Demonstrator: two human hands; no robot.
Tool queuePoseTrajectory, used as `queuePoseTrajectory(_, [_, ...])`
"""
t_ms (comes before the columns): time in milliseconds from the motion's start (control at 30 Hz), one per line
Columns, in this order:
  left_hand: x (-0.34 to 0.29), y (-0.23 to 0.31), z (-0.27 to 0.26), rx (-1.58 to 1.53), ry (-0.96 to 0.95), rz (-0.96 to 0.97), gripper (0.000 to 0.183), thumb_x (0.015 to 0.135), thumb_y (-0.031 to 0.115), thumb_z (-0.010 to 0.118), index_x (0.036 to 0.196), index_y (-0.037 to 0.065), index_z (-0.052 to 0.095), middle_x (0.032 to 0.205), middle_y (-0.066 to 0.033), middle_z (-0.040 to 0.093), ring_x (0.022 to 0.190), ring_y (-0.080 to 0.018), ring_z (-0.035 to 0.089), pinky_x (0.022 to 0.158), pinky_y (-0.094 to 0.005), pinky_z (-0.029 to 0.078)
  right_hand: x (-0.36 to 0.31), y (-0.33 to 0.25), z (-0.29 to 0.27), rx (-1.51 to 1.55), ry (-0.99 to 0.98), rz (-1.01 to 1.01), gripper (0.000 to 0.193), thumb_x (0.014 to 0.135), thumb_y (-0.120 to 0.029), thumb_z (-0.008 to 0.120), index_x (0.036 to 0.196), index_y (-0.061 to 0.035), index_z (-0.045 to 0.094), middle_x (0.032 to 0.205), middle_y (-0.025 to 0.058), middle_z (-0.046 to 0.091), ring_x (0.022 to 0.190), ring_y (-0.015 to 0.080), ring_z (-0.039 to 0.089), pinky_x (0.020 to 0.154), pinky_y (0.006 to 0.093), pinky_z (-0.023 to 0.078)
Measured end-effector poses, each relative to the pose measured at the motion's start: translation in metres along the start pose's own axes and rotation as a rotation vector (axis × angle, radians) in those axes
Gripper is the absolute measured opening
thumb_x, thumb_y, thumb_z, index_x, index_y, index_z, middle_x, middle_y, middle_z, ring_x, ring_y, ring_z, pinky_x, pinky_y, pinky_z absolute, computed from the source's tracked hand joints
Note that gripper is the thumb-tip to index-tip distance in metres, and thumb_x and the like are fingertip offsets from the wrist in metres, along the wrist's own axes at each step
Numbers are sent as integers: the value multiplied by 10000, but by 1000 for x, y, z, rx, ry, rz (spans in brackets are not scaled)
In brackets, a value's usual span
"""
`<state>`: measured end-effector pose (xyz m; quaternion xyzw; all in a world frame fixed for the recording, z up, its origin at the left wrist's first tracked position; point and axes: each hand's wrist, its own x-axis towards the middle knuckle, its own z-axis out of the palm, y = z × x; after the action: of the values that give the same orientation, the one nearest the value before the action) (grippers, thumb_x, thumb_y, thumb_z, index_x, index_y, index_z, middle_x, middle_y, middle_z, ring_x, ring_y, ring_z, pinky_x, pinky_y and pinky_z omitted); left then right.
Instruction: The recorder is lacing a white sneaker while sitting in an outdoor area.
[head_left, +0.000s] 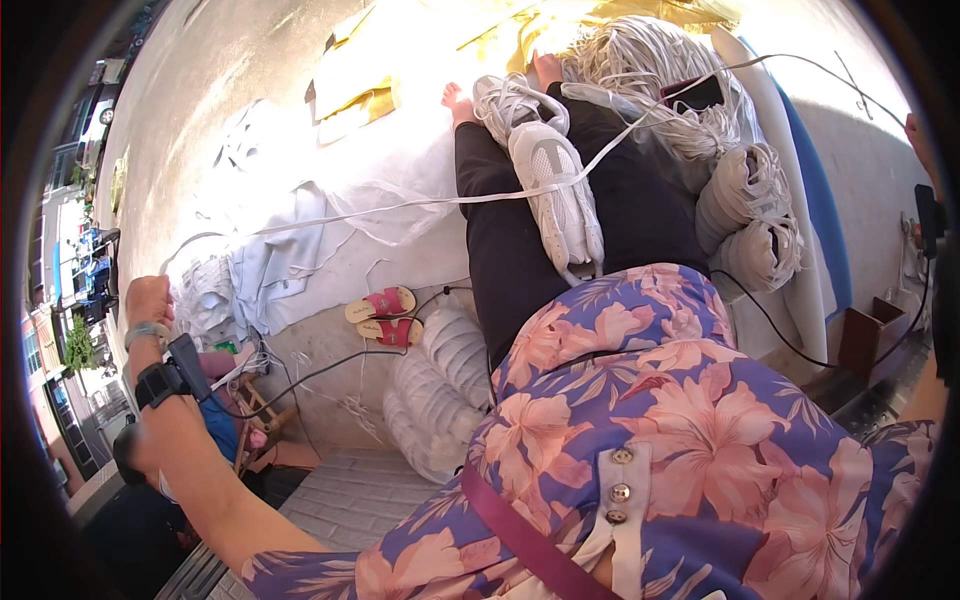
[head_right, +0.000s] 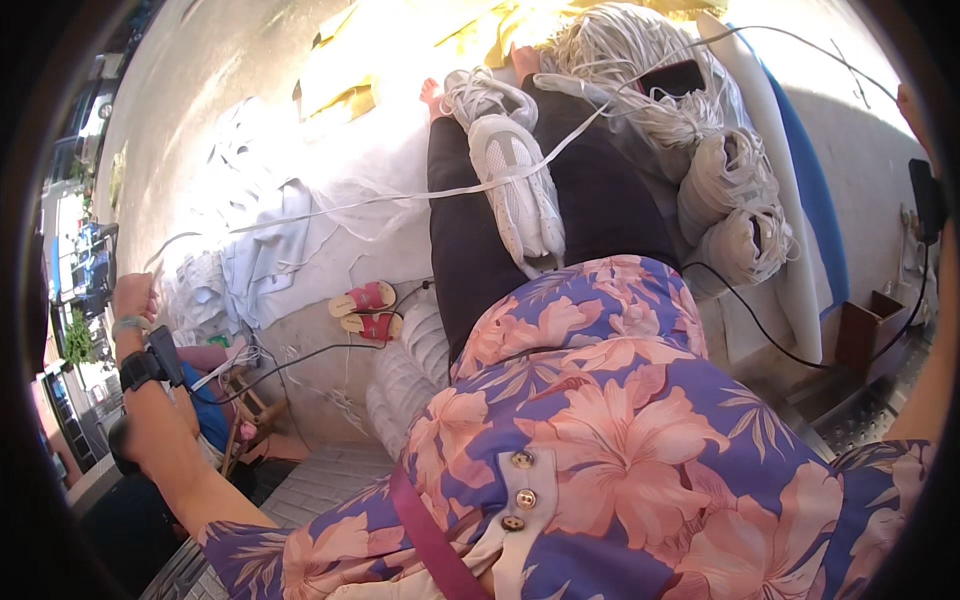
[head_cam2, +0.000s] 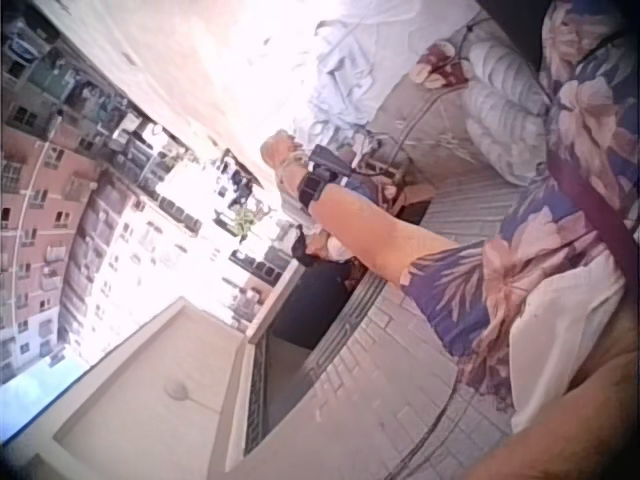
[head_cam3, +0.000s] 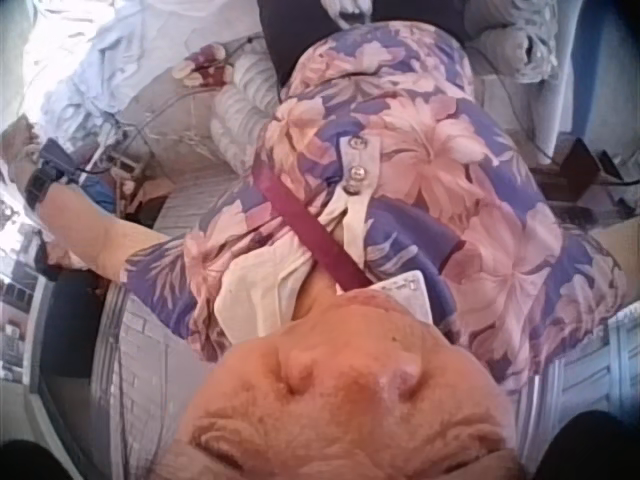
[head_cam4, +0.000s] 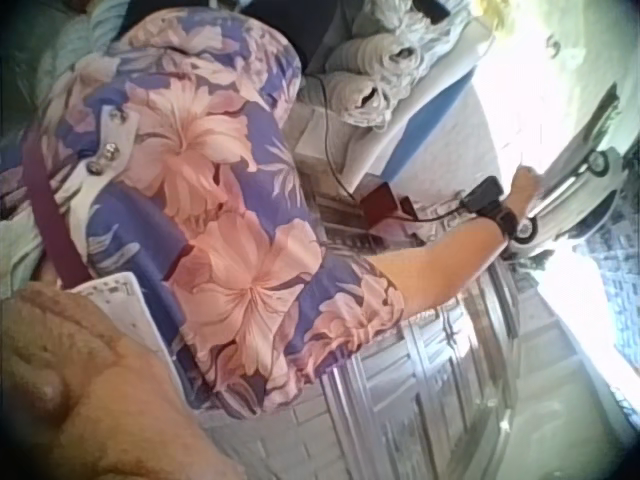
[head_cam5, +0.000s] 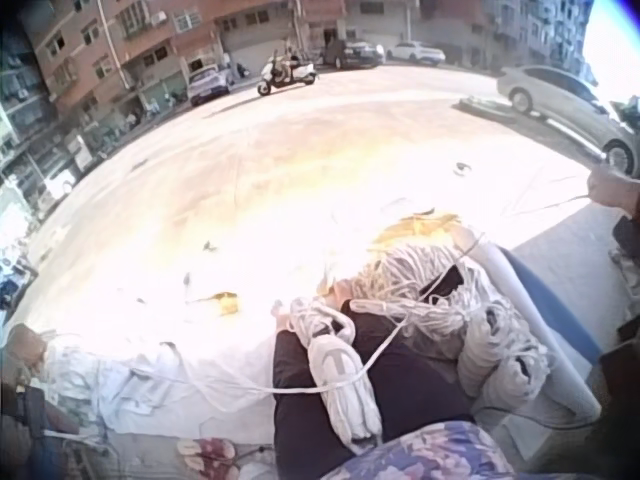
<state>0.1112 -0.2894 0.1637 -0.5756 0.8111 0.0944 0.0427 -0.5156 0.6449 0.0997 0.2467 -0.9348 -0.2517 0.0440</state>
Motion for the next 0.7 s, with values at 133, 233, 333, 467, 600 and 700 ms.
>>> queuePoseTrajectory(133, [-116,47,131,-18,-594,8,250,710,202,549,578,-9,566,457,-74,509,312,-143,451,297,-267,342,-6,-218,37,973,-271,-64,137,689,-129,583,597,-33,549,522,-21,426,470,87,404,418,257,323])
queuePoseTrajectory(233, [-159,112,200,-314,-928,178,284,780,258,577,627,19,573,482,-48,517,344,-83,435,313,-219,323,-76,-354,-68,1499,-732,140,115,754,-176,597,701,-76,576,560,-45,441,401,33,374,360,189,282])
queuePoseTrajectory(333, [-192,166,249,-572,-1096,269,295,856,284,563,681,47,585,529,-14,534,386,-53,451,374,-170,357,-85,-444,-77,1863,-945,130,112,807,-183,620,756,-92,582,598,-39,512,442,24,439,381,181,355])
queuePoseTrajectory(467, [-211,207,278,-796,-1023,342,288,849,275,584,676,45,579,550,10,530,419,-36,457,395,-168,371,-81,-515,-91,2041,-1079,145,93,828,-161,610,782,-91,569,680,-10,587,521,43,539,476,194,476])
queuePoseTrajectory(600, [-219,228,290,-954,-948,401,203,853,214,590,728,54,599,617,8,569,495,-37,506,464,-157,404,-78,-550,-88,2161,-924,95,69,830,-126,600,799,-76,565,716,12,600,581,78,574,556,226,504])
queuePoseTrajectory(700, [-226,233,296,-983,-881,383,176,843,196,604,752,45,607,645,-8,591,511,-47,527,483,-166,424,-82,-562,-89,2253,-769,74,59,814,-83,597,786,-56,554,705,22,590,597,89,571,573,223,488])
